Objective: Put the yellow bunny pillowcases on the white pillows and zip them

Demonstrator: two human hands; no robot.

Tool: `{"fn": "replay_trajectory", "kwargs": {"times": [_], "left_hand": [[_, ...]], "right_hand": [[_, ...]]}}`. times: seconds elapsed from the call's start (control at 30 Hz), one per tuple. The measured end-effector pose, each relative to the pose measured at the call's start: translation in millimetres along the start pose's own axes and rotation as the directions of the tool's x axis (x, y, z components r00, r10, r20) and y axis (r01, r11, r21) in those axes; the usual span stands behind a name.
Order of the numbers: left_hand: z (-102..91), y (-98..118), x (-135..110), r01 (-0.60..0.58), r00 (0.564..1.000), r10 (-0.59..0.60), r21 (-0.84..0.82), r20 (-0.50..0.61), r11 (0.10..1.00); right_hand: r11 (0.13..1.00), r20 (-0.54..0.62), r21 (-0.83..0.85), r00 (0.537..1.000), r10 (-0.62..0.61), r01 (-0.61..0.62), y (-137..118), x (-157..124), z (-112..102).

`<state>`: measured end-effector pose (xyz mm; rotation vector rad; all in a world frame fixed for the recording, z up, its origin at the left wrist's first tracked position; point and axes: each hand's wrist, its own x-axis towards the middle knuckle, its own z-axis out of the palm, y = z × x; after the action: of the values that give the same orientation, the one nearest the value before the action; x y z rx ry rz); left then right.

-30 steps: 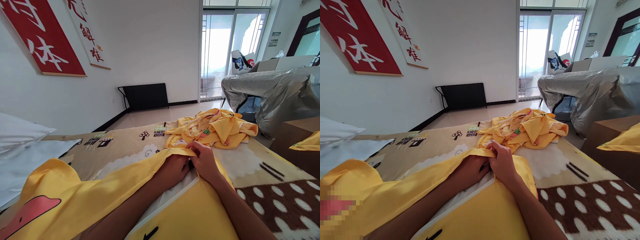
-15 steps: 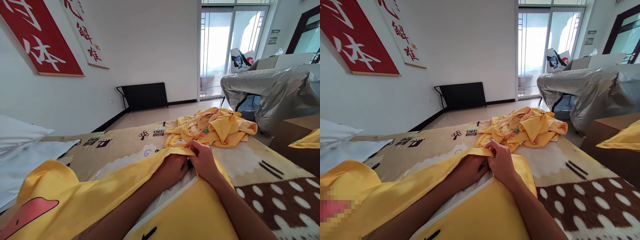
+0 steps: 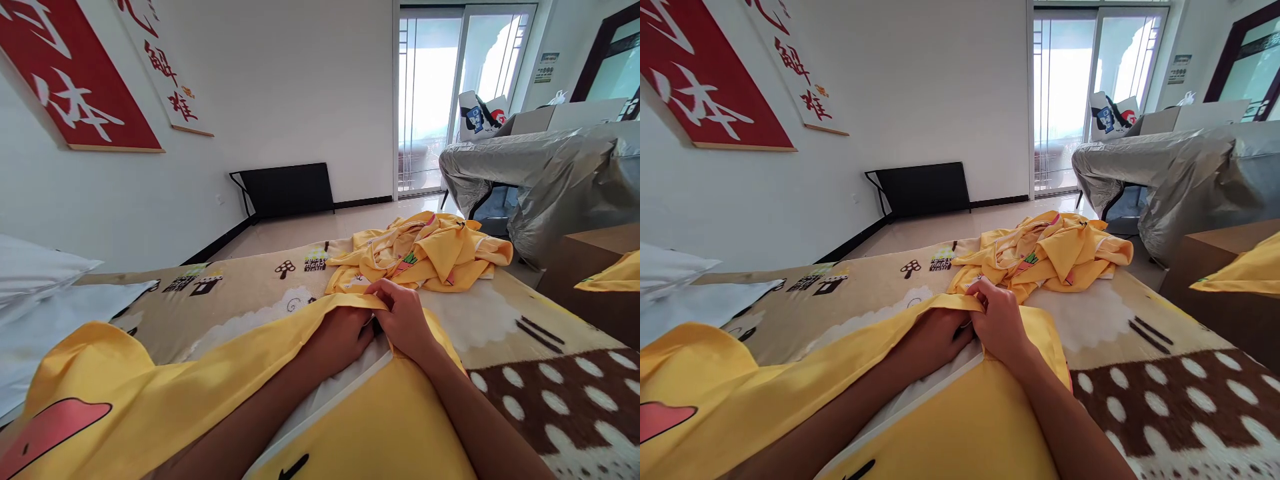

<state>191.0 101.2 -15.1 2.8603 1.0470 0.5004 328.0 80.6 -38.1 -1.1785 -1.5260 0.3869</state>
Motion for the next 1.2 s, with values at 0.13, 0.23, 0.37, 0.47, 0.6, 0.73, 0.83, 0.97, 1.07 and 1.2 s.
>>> {"fn": "replay_trajectory", "kwargs": {"times": [0.13, 0.23, 0.37, 0.47, 0.6, 0.73, 0.83, 0.97, 1.07, 1.2], "left_hand": [[0.5, 0.2, -0.9, 0.002, 1.0, -0.002, 0.002, 0.001, 1.0], [-0.4, 0.8, -0.7, 0.008, 1.0, -0.008, -0.001, 0.002, 1.0], [-1.7, 1.8, 1.0, 0.037, 0.999, -0.037, -0.023, 0.023, 0.999], [-1.5, 2.2, 1.9, 0.051, 0.998, -0.05, -0.029, 0.038, 0.998], [-1.7, 3.3, 2.0, 0.065, 0.997, -0.064, -0.025, 0.045, 0.998], [-2.7, 5.4, 2.5, 0.083, 0.995, -0.082, -0.022, 0.057, 0.996], [-1.9, 5.7, 2.8, 0.084, 0.995, -0.083, -0.013, 0.058, 0.996], [0.2, 4.2, 3.9, 0.071, 0.996, -0.07, -0.003, 0.051, 0.998], [-0.1, 4.1, 5.1, 0.068, 0.997, -0.068, -0.005, 0.039, 0.998], [-1.9, 5.1, 5.1, 0.065, 0.997, -0.065, -0.004, 0.048, 0.998]], "right_hand": [[1.0, -0.001, -0.012, 1.0, -0.01, 0.01, 2.2, 0.2, 0.0], [1.0, -0.002, -0.013, 1.0, -0.007, 0.007, 3.3, 0.1, -0.1], [1.0, -0.001, -0.022, 1.0, -0.005, 0.005, 2.5, 0.3, -0.5], [0.999, 0.007, -0.035, 1.0, 0.0, 0.0, 1.3, 1.0, -1.2], [1.0, 0.017, -0.03, 1.0, 0.003, -0.003, 1.0, 1.8, -1.9], [1.0, 0.027, -0.021, 1.0, 0.012, -0.011, 2.0, 1.7, -2.3], [0.999, 0.029, -0.034, 0.999, 0.012, -0.011, 2.5, 2.0, -2.7], [0.999, 0.026, -0.04, 1.0, 0.012, -0.011, 2.7, 2.7, -3.4], [0.999, 0.027, -0.032, 0.999, 0.017, -0.017, 2.7, 3.0, -3.5], [0.999, 0.022, -0.041, 1.0, 0.016, -0.015, 2.6, 2.9, -3.2]]}}
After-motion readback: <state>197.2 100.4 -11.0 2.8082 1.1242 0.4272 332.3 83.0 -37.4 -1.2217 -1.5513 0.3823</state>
